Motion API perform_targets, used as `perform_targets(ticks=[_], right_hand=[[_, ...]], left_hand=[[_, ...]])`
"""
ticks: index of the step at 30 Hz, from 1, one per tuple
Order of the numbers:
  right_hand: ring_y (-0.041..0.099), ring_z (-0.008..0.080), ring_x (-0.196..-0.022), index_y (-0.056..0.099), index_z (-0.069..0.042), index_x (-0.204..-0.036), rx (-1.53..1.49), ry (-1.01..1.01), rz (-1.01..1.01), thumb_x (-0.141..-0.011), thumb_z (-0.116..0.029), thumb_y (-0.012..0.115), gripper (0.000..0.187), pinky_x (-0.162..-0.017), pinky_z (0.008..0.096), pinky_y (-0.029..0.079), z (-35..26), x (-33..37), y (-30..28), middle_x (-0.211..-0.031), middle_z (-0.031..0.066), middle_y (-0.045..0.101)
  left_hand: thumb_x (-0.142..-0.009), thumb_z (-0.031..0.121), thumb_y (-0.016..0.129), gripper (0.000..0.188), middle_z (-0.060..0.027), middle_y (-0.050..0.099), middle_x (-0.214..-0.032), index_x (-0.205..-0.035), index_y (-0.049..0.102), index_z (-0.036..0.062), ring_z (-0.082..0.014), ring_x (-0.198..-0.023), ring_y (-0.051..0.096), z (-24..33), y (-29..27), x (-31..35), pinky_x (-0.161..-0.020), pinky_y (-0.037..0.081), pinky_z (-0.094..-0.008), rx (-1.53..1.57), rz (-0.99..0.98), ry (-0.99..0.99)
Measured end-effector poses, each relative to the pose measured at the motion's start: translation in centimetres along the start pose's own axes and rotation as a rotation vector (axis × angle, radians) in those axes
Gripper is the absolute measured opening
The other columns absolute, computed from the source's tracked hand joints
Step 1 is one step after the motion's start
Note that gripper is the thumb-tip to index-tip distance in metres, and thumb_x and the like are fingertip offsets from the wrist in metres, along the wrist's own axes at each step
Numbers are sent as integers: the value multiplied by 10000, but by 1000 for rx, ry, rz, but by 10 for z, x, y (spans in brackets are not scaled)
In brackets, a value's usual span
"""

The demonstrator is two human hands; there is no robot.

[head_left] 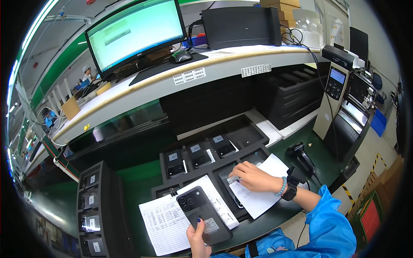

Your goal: The recorder is scanning mobile devices, checking documents, and logging information on a datasheet at a production workstation.

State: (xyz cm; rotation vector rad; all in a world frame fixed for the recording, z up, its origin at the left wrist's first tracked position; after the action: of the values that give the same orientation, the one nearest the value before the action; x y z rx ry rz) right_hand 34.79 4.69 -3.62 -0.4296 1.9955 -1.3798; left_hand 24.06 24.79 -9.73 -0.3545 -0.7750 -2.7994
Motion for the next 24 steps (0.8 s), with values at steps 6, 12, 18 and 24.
perform_targets(ticks=[6, 12, 18, 24], right_hand=[[553, 124, -885, 533, -37, -1151, -1050, 214, -291, -893, -192, 575, 304, -826, 305, 441, -56, 17, 11, -960, 67, 598], [503, 49, -830, 522, 41, -977, -1330, 379, -202, -907, -105, 559, 165, -757, 223, 455, -46, 37, 19, -871, 29, 578], [590, 101, -871, 521, 4, -1104, -1095, 449, 195, -847, -27, 594, 268, -771, 253, 483, 21, 55, -45, -952, 59, 631], [627, 190, -810, 585, 21, -1094, -722, 233, 88, -847, -70, 573, 263, -700, 278, 493, -4, 33, -96, -936, 140, 653]], left_hand=[[-908, 158, 547, 280, -51, 603, -1040, -1129, 558, -15, -138, -923, 573, -2, 10, -2, -809, 460, -275, -69, -38, -8], [-955, 223, 472, 330, -72, 575, -1108, -1195, 507, 0, -144, -966, 558, -8, 19, 6, -815, 457, -280, -135, -139, -57], [-727, -63, 622, 598, -90, 547, -1148, -1278, 401, 4, -182, -1041, 537, -8, 29, 23, -900, 444, -301, -220, -378, -173], [-744, 20, 671, 494, -116, 587, -1068, -1205, 496, -14, -161, -975, 558, -4, 86, 47, -850, 446, -288, -644, -755, 15]])
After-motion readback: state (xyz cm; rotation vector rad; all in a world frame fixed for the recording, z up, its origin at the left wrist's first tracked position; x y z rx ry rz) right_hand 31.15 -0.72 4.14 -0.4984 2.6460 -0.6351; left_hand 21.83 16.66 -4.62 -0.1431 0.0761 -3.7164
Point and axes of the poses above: each hand's wrist, its own x-axis away from the middle knuckle, its own y-axis out of the palm, z = x × y, the point moved 9 cm from there along -x, towards the middle knuckle
